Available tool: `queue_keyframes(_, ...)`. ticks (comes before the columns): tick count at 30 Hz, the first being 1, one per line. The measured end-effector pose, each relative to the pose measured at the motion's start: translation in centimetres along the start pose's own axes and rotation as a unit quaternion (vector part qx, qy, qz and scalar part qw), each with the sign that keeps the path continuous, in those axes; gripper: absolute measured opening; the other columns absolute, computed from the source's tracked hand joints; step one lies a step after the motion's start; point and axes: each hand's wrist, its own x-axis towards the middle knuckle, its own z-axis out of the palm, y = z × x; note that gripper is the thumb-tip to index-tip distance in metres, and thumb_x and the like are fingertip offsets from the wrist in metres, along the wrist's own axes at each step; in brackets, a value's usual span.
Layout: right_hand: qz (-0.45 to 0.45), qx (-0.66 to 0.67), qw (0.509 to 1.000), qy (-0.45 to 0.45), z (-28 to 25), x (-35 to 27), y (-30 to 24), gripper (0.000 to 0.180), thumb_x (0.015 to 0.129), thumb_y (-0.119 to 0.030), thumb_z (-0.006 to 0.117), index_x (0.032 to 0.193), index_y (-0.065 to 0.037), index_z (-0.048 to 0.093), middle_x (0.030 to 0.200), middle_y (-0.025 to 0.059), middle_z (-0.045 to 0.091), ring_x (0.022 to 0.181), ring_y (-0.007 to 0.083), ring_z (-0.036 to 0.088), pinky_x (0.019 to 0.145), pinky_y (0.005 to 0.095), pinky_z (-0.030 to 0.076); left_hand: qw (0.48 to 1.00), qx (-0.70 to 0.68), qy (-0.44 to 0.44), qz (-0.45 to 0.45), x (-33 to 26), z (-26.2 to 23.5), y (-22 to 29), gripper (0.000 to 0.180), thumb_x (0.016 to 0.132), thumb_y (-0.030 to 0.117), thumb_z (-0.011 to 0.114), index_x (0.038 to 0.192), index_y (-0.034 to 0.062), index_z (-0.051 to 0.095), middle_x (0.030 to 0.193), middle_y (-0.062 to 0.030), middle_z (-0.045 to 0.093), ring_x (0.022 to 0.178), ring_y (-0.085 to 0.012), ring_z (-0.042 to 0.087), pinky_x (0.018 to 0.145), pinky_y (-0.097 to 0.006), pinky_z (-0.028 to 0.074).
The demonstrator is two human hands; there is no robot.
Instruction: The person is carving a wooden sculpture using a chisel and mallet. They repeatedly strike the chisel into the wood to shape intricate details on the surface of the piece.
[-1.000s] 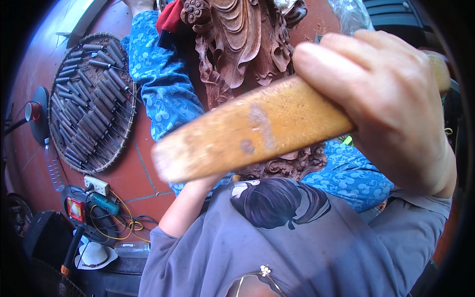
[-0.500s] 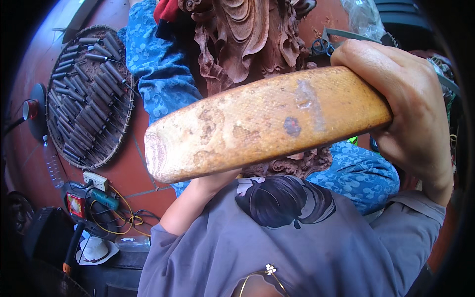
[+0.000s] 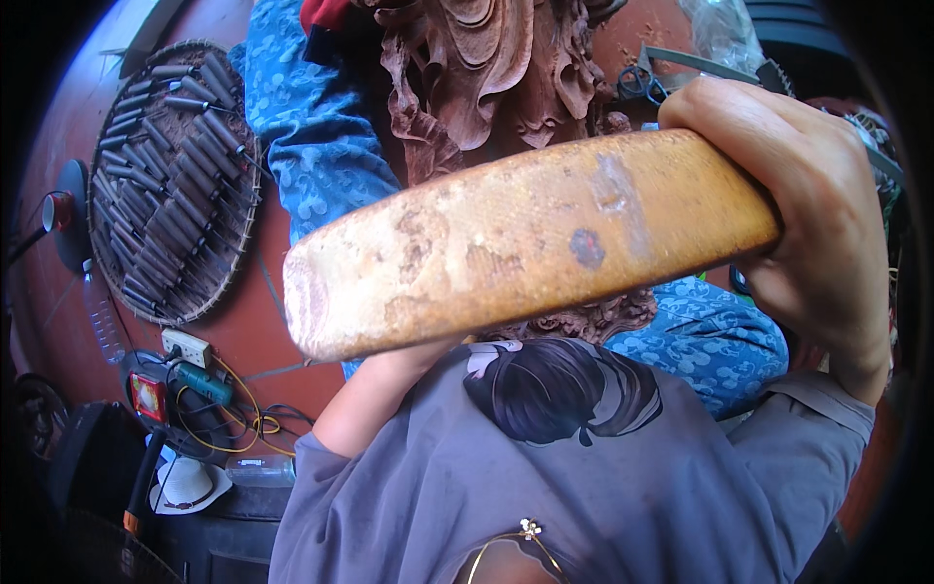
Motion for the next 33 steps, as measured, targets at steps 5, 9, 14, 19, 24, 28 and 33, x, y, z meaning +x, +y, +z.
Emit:
queue_keyframes(5, 0.009, -0.076, 0.997, 0.022, -1.0, 0.1, -1.9, 0.057, 0.061, -0.033, 0.076, 0.103, 0.003, 0.062, 0.092, 0.0183, 0.064, 0.084, 0.0386, 0.065, 0.072, 0.0402, 0.051, 0.999, -0.030, 0.014, -0.014, 0.5, 0.9, -0.2, 0.027, 0.087, -0.003, 0.064, 0.111, 0.0011, 0.054, 0.105, -0.0156, 0.065, 0.098, -0.0306, 0.065, 0.089, -0.048, 0.051)
queue_keyframes(9, 0.008, -0.198, 0.979, 0.039, -2.7, -0.6, -3.8, 0.038, 0.065, -0.015, 0.071, 0.097, 0.002, 0.062, 0.086, 0.0172, 0.061, 0.073, 0.0345, 0.060, 0.065, 0.0406, 0.048, 0.998, -0.060, 0.017, -0.014, 0.3, 1.9, -0.7, 0.028, 0.087, -0.003, 0.065, 0.111, 0.0025, 0.051, 0.103, -0.0166, 0.065, 0.098, -0.0320, 0.065, 0.090, -0.051, 0.051)
queue_keyframes(14, 0.007, -0.220, 0.973, 0.067, -2.6, -2.7, -4.4, 0.040, 0.064, -0.017, 0.072, 0.097, 0.002, 0.062, 0.087, 0.0176, 0.061, 0.077, 0.0358, 0.061, 0.068, 0.0407, 0.048, 0.976, -0.216, 0.003, -0.006, 2.6, 1.9, -0.5, 0.031, 0.088, -0.002, 0.067, 0.111, 0.0043, 0.046, 0.101, -0.0179, 0.065, 0.098, -0.0339, 0.066, 0.092, -0.055, 0.051)
queue_keyframes(19, 0.026, -0.178, 0.982, 0.065, -2.5, -7.4, -1.8, 0.031, 0.065, -0.013, 0.075, 0.088, 0.000, 0.059, 0.081, 0.0148, 0.057, 0.072, 0.0335, 0.056, 0.066, 0.0414, 0.045, 0.902, -0.379, 0.207, 0.003, 4.1, -4.0, 1.4, 0.033, 0.091, 0.002, 0.066, 0.111, 0.0065, 0.041, 0.098, -0.0191, 0.065, 0.098, -0.0356, 0.066, 0.093, -0.059, 0.052)
queue_keyframes(24, 0.130, -0.087, 0.987, 0.040, -0.2, -14.6, 0.1, 0.031, 0.066, -0.011, 0.078, 0.079, -0.002, 0.051, 0.078, 0.0130, 0.051, 0.075, 0.0334, 0.051, 0.069, 0.0438, 0.040, 0.924, -0.239, 0.277, -0.109, 3.7, -13.9, 0.2, 0.041, 0.098, 0.026, 0.060, 0.129, 0.0040, 0.042, 0.112, -0.0253, 0.062, 0.107, -0.0432, 0.064, 0.091, -0.047, 0.057)
queue_keyframes(28, 0.186, -0.040, 0.982, 0.007, 2.6, -18.4, 2.1, 0.031, 0.062, -0.012, 0.078, 0.076, -0.002, 0.052, 0.077, 0.0114, 0.051, 0.077, 0.0333, 0.051, 0.074, 0.0447, 0.041, 0.930, -0.202, 0.263, -0.157, 3.2, -18.0, -1.8, 0.039, 0.103, 0.025, 0.051, 0.130, -0.0005, 0.041, 0.112, -0.0259, 0.063, 0.110, -0.0431, 0.063, 0.093, -0.044, 0.054)
queue_keyframes(33, 0.166, 0.024, 0.986, -0.016, 6.4, -18.9, 4.6, 0.030, 0.062, -0.013, 0.077, 0.074, -0.002, 0.052, 0.076, 0.0105, 0.051, 0.074, 0.0330, 0.052, 0.080, 0.0463, 0.044, 0.934, -0.116, 0.258, -0.218, 3.9, -18.4, -1.3, 0.041, 0.106, 0.029, 0.041, 0.129, -0.0044, 0.042, 0.108, -0.0263, 0.064, 0.114, -0.0405, 0.062, 0.095, -0.039, 0.052)
